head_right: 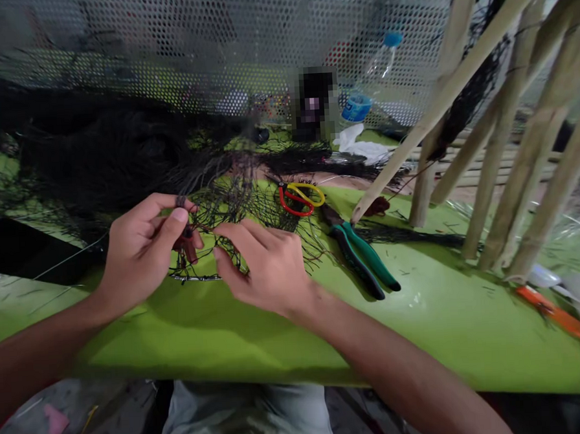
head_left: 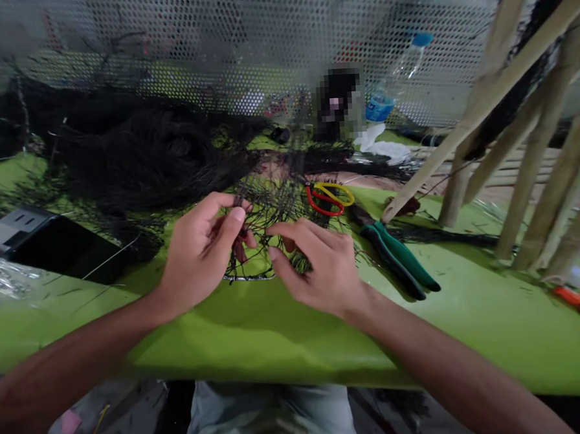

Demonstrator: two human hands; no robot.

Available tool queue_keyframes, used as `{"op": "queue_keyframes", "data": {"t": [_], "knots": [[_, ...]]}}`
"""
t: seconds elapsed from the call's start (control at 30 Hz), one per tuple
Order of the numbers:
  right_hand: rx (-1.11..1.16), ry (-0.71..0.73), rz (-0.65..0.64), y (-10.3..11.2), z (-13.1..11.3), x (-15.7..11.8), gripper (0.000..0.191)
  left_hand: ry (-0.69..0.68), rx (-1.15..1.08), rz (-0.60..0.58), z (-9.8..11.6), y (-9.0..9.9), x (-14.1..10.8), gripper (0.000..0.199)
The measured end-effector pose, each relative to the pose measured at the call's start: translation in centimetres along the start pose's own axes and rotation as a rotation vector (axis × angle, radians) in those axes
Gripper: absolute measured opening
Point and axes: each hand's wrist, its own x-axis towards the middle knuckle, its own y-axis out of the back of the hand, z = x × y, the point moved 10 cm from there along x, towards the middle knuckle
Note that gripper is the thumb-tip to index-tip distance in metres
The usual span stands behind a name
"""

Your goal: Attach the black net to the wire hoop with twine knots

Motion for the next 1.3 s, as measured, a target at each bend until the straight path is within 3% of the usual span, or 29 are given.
{"op": "queue_keyframes", "data": {"t": [0.2, 0.37, 0.63, 0.87, 1.07, 1.17, 1.3], "knots": [[-0.002, -0.139, 0.059, 0.7, 1.3, 0.1, 0.012, -0.016, 0.055, -0.064, 0.3, -0.6, -0.2, 0.012], [-0.012, -0.137, -0.043, 0.0, 1.3, 0.1, 0.016, -0.004, 0.068, -0.11, 0.1, -0.9, -0.5, 0.02], [0.331, -0.179, -0.055, 0.2, 1.2, 0.5, 0.009, 0.01, 0.224, -0.122, 0.6, -0.8, -0.7, 0.026], [0.628, -0.357, -0.211, -0.4, 2.3, 0.9, 0.009, -0.068, 0.417, -0.083, 1.6, -0.3, -0.4, 0.015], [0.82, -0.532, -0.456, -1.4, 3.1, -0.1, 0.021, -0.053, 0.463, -0.219, 1.6, -0.9, 0.0, 0.013], [0.693, -0.485, -0.476, -0.6, 3.6, 0.1, 0.021, -0.112, 0.495, -0.257, 2.1, -1.2, 0.0, 0.013], [0.4, -0.372, -0.402, 2.6, 4.5, 1.3, 0.017, -0.213, 0.599, -0.223, 3.0, -0.8, 0.2, 0.012]]}}
